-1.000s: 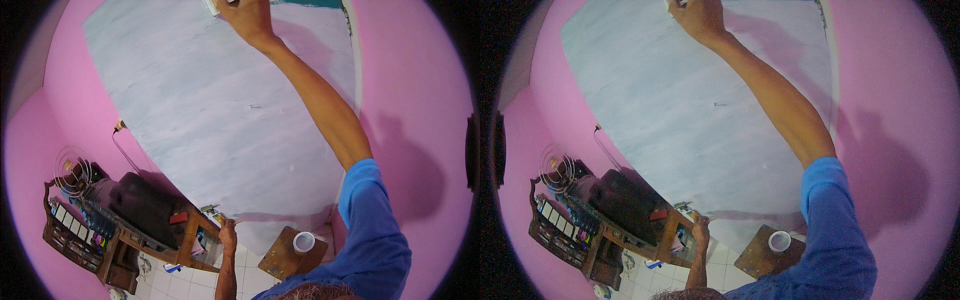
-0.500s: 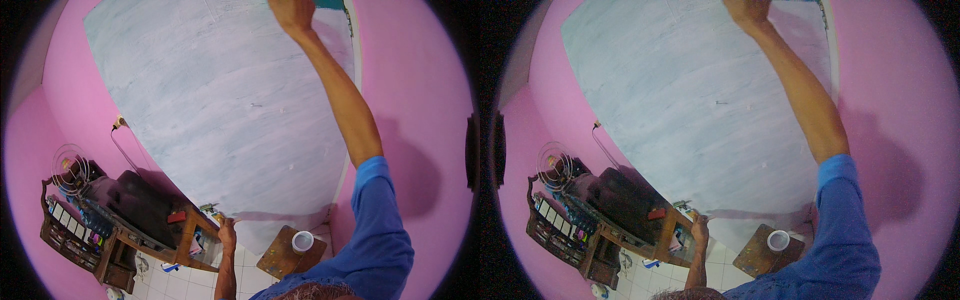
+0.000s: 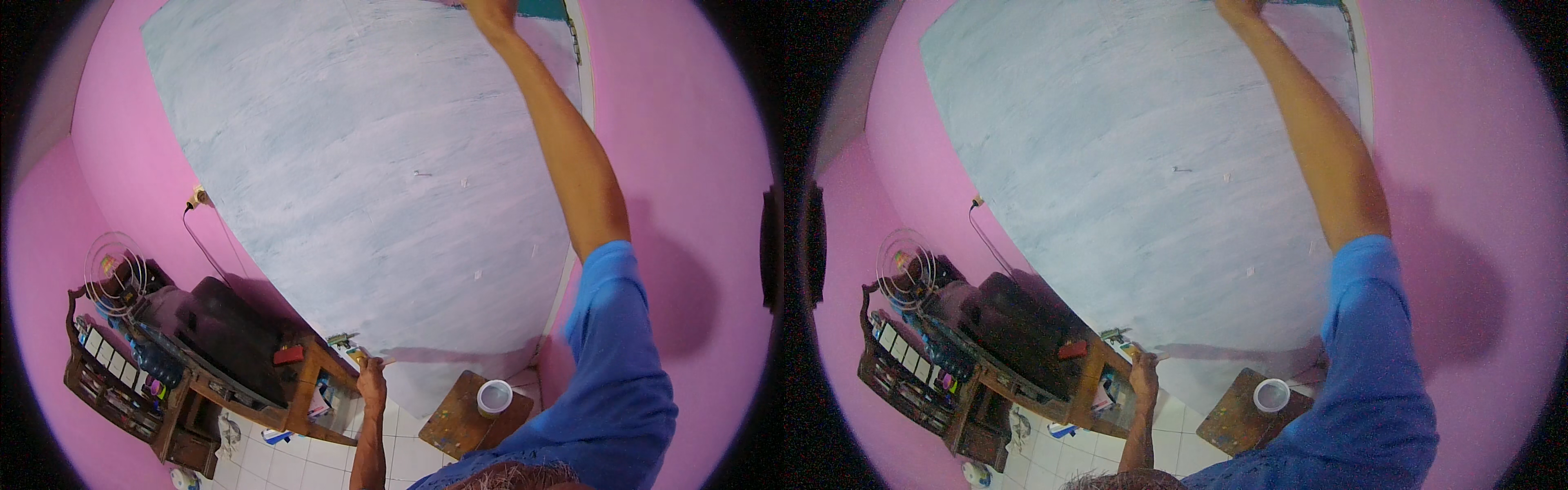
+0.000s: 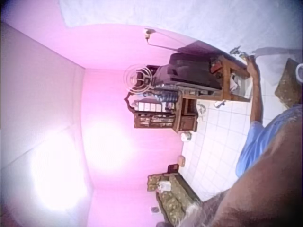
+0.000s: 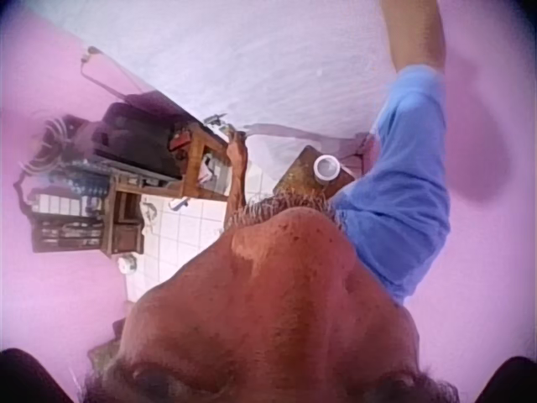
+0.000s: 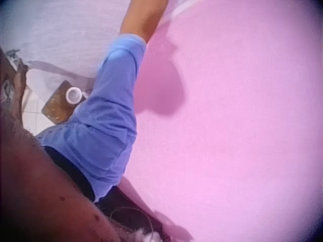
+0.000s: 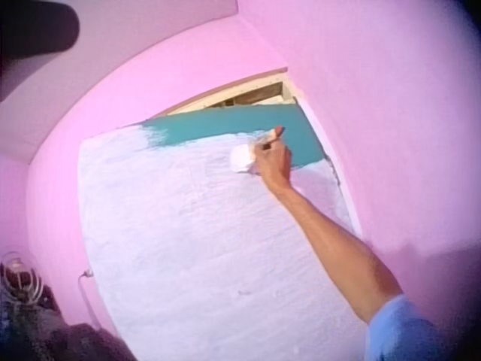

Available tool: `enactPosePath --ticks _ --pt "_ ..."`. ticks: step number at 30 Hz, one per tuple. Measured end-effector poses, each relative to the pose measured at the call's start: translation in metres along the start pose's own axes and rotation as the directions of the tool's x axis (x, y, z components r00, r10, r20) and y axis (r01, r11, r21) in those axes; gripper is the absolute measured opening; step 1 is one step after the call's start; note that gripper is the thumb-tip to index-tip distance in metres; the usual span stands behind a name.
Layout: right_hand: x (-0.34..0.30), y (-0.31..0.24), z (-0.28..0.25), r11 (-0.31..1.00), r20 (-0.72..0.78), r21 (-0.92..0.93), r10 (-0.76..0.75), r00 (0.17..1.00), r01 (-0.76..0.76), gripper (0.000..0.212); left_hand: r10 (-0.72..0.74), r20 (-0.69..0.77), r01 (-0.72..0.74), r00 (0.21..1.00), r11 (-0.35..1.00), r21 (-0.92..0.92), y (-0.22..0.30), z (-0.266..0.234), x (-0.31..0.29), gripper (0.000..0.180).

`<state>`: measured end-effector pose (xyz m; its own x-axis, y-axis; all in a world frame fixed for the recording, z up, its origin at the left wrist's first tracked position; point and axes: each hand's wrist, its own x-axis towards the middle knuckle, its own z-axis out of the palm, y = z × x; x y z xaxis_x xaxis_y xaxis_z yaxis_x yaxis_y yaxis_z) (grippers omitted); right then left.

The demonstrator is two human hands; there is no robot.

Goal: The person paints a door with green paint using a brush. They repeatedly dip the brush into a container on a small stool and apply paint to the upper section of the door in horizontal strokes.

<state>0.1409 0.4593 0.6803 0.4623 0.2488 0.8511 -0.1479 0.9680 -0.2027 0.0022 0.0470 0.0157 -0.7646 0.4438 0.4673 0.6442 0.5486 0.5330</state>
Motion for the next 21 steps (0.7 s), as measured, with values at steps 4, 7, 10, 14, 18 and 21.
enactPosePath --ticks 4,7,10,14,18,21 --pt "0.005 -0.006 -0.022 0.973 0.044 -0.169 -0.15 0.988 0.155 0.024 0.093 -0.067 -0.087 0.993 0.993 0.08 0.002 0.0 -0.001 0.012" --pt "-0.015 -0.047 -0.031 0.914 0.249 0.107 -0.405 0.88 0.39 0.016 0.108 -0.075 -0.105 0.991 0.994 0.044 -0.007 0.002 -0.004 0.011" --pt "-0.031 -0.047 -0.036 0.778 0.419 0.124 -0.603 0.678 0.616 0.013 0.096 -0.073 -0.092 0.993 0.994 0.063 0.005 -0.004 -0.001 0.012" --pt "-0.039 -0.063 -0.053 0.843 0.504 0.209 -0.527 0.684 0.496 0.014 0.077 -0.064 -0.072 0.995 0.995 0.07 -0.001 0.001 -0.002 0.012" --pt "-0.013 -0.04 -0.044 0.925 0.21 -0.006 -0.369 0.905 0.379 0.019 0.078 -0.07 -0.074 0.995 0.995 0.06 0.001 0.002 -0.003 0.012" --pt "0.004 -0.036 -0.029 0.923 0.144 -0.258 -0.255 0.956 0.285 0.027 0.077 -0.077 -0.074 0.994 0.996 0.042 -0.003 0.005 -0.002 0.013"
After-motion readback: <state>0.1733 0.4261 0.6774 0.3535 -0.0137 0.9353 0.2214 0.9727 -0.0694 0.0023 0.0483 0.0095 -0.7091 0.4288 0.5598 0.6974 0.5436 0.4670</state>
